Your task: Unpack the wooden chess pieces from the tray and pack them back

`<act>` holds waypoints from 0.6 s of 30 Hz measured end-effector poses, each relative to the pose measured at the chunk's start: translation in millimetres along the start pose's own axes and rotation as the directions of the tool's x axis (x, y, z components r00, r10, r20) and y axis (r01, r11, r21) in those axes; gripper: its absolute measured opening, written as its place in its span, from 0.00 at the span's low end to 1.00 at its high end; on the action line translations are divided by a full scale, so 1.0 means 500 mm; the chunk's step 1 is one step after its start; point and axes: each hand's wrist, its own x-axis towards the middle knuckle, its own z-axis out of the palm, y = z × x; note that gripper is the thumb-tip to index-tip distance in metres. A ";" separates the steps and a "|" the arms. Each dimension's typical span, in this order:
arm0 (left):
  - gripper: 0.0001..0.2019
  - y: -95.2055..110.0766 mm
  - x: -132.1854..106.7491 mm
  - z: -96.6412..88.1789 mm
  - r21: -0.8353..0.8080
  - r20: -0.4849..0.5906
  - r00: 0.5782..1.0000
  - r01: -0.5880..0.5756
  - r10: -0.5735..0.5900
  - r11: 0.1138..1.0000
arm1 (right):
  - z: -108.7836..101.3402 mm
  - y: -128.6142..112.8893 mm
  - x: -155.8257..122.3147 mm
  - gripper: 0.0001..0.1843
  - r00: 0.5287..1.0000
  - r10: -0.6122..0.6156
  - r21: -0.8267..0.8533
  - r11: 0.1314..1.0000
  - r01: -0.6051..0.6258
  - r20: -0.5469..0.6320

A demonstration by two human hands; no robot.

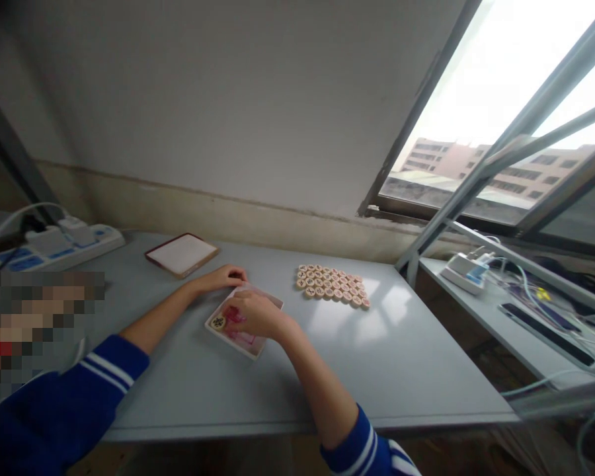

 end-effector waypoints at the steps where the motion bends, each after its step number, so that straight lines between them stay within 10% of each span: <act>1: 0.11 0.000 0.000 0.000 0.001 0.000 1.000 0.004 -0.004 1.000 | 0.002 0.001 0.000 0.18 0.999 -0.008 0.013 1.000 0.009 -0.033; 12: 0.11 0.018 0.000 0.000 0.025 0.015 1.000 0.012 -0.012 1.000 | -0.031 0.020 -0.003 0.16 0.974 -0.035 0.045 0.998 0.046 -0.222; 18: 0.10 0.014 -0.002 0.004 0.052 -0.014 1.000 0.023 -0.022 0.998 | -0.123 0.146 -0.118 0.13 0.872 0.338 -0.036 0.927 -0.374 -0.355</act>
